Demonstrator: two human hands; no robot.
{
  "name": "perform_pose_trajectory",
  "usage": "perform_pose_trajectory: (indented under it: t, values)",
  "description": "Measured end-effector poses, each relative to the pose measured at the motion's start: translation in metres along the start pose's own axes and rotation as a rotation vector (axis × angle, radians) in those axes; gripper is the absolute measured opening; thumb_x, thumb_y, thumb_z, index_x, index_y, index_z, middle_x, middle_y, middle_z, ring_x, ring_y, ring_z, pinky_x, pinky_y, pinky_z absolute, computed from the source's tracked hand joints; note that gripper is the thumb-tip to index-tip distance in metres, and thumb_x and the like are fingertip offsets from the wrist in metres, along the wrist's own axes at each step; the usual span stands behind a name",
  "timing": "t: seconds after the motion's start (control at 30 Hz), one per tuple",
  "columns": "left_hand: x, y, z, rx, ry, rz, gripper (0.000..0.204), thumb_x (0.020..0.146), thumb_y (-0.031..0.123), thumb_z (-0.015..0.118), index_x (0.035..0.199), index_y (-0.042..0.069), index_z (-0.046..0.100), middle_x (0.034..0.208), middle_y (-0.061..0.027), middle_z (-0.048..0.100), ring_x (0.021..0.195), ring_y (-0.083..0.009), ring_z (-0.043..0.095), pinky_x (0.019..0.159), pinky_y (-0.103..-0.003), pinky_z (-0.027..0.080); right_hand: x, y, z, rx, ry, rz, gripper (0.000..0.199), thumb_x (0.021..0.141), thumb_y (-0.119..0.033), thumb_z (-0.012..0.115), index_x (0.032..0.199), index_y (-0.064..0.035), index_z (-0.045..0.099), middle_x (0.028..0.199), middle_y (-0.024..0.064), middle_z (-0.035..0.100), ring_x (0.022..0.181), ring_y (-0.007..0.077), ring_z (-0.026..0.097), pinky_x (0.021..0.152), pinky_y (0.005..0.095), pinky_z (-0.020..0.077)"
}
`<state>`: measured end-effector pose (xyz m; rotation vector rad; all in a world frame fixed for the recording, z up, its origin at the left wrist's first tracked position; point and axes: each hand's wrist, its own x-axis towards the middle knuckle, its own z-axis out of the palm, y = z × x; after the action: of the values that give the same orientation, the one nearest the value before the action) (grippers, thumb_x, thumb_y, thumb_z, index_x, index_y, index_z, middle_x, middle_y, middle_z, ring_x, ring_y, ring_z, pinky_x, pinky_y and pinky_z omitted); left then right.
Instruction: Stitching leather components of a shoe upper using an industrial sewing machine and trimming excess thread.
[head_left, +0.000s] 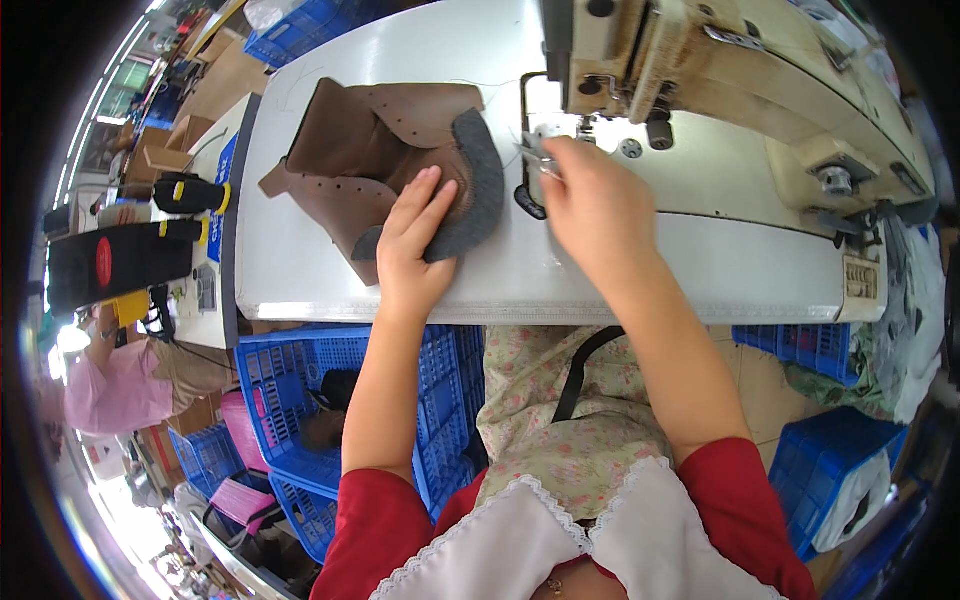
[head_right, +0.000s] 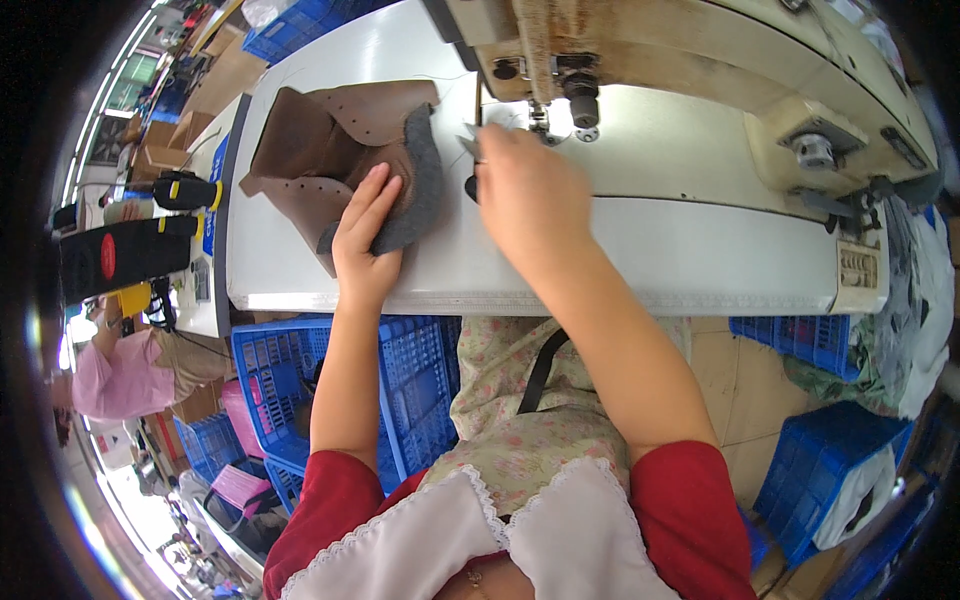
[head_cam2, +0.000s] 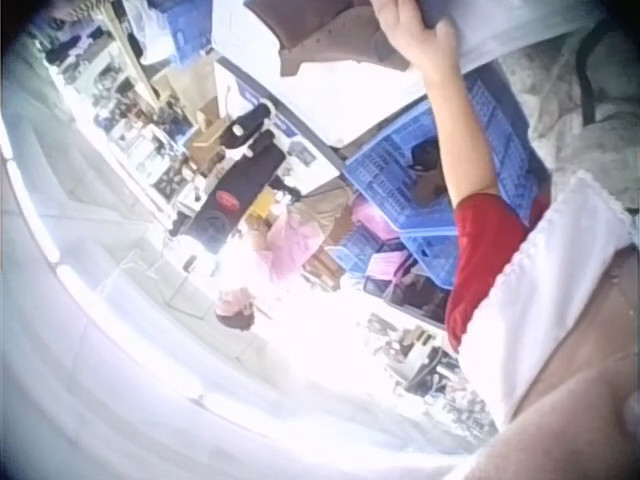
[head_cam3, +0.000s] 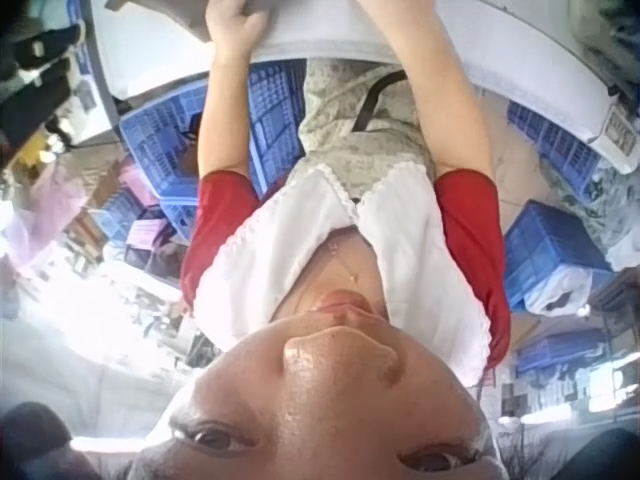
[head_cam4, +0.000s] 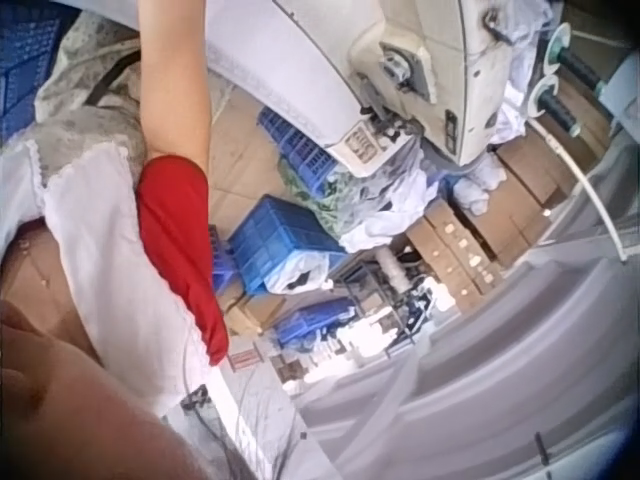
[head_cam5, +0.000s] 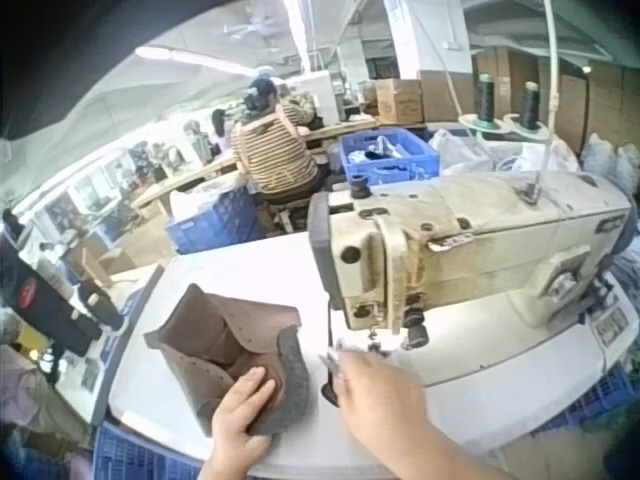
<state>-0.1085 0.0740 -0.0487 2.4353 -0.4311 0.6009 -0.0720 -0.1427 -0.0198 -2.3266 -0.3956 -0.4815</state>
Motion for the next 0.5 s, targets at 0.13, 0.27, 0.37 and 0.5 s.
perform_pose_trajectory:
  t: [0.13,0.27,0.37,0.5]
  values:
    - [-0.004,-0.01,-0.009,0.058,-0.027,0.139,0.054,0.062,0.0,0.064,0.115,0.004,0.069,0.132,-0.0181,0.06,0.125,-0.0359,0.054,0.108,-0.048,0.04,-0.004,-0.003,-0.014,0.158,-0.05,0.071,0.02,0.084,-0.011,0.066,0.103,-0.0052,0.063,0.089,0.0121,0.068,0.077,0.0305,0.067,0.067,0.0411,0.0523]
    - [-0.01,-0.011,-0.018,0.074,-0.081,0.173,0.053,0.062,0.004,0.067,0.114,0.004,0.069,0.129,-0.0173,0.061,0.124,-0.0371,0.055,0.106,-0.05,0.04,0.001,-0.006,-0.013,0.243,-0.15,0.126,0.026,0.084,-0.013,0.068,0.108,-0.0061,0.064,0.092,0.0113,0.069,0.079,0.0287,0.068,0.069,0.0398,0.0529]
    - [-0.019,-0.01,-0.029,-0.123,0.036,-0.004,0.052,0.068,-0.01,0.055,0.117,0.001,0.067,0.131,-0.0161,0.062,0.126,-0.031,0.056,0.109,-0.044,0.039,-0.004,0.0,-0.006,0.254,-0.154,0.185,0.026,0.084,-0.013,0.067,0.109,-0.0062,0.063,0.093,0.0112,0.068,0.079,0.029,0.068,0.069,0.04,0.0528]
    - [-0.009,0.002,-0.042,-0.363,0.252,-0.353,0.044,0.086,-0.016,0.045,0.124,-0.001,0.062,0.131,-0.0115,0.062,0.124,-0.0205,0.055,0.106,-0.031,0.039,-0.004,0.0,0.005,0.197,-0.128,0.149,0.025,0.084,-0.013,0.067,0.108,-0.0066,0.062,0.093,0.011,0.067,0.08,0.0295,0.067,0.068,0.0412,0.0524]
